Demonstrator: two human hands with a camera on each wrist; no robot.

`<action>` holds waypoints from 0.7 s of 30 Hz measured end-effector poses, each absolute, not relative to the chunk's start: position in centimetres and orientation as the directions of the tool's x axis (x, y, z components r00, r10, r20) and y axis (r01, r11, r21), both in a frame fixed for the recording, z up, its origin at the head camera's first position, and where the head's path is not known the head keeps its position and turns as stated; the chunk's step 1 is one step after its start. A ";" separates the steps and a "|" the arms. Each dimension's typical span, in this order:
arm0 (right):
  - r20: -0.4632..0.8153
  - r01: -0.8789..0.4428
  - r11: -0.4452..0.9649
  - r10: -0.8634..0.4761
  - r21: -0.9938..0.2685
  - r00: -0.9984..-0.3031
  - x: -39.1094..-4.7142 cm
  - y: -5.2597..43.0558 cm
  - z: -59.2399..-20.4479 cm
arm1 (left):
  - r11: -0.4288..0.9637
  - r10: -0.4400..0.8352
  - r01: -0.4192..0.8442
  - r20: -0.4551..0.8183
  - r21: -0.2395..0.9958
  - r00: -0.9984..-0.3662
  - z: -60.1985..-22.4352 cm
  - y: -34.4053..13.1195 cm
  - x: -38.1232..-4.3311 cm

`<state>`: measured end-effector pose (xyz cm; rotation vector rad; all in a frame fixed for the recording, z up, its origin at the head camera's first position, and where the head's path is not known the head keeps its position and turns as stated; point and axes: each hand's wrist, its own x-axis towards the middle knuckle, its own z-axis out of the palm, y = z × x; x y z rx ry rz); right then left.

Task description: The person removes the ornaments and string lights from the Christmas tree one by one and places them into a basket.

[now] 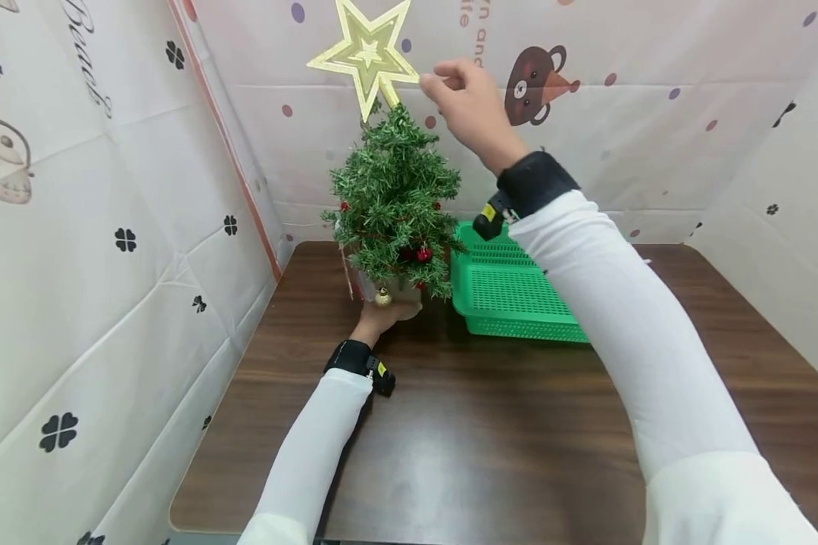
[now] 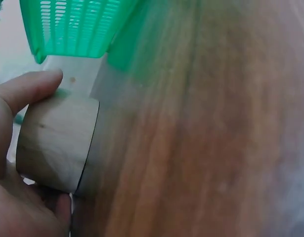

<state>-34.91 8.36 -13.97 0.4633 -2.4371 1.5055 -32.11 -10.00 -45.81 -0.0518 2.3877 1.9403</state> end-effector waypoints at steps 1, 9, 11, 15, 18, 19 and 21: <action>0.366 -0.392 0.422 -0.146 -0.817 -0.919 -35.1 7.8 -13.8 | 0.195 0.012 -0.062 -0.065 0.979 -0.998 -45.9 -10.1 -32.1; 0.460 -0.482 0.430 -0.162 -0.763 -0.873 -35.9 5.2 -12.7 | 0.173 0.035 -0.136 -0.144 0.975 -0.989 -45.5 -9.5 -31.8; 0.483 -0.502 0.384 -0.152 -0.775 -0.862 -36.0 4.8 -12.6 | 0.180 0.037 -0.132 -0.140 0.975 -0.989 -45.5 -9.7 -31.8; 0.479 -0.503 0.295 -0.155 -0.812 -0.864 -36.0 4.7 -12.7 | 0.174 0.032 -0.092 -0.099 0.980 -0.995 -45.8 -10.0 -31.8; 0.434 -0.453 0.213 -0.129 -0.866 -0.891 -35.8 5.0 -12.4 | 0.172 0.049 -0.056 -0.066 0.984 -0.997 -45.9 -10.0 -31.7; 0.418 -0.433 0.177 -0.114 -0.884 -0.901 -35.7 5.1 -12.3 | 0.167 0.056 -0.053 -0.063 0.985 -0.996 -46.0 -9.9 -31.7; 0.397 -0.403 0.126 -0.074 -0.906 -0.915 -35.6 5.3 -12.0 | 0.167 0.075 -0.042 -0.056 0.985 -0.996 -46.1 -9.9 -31.8</action>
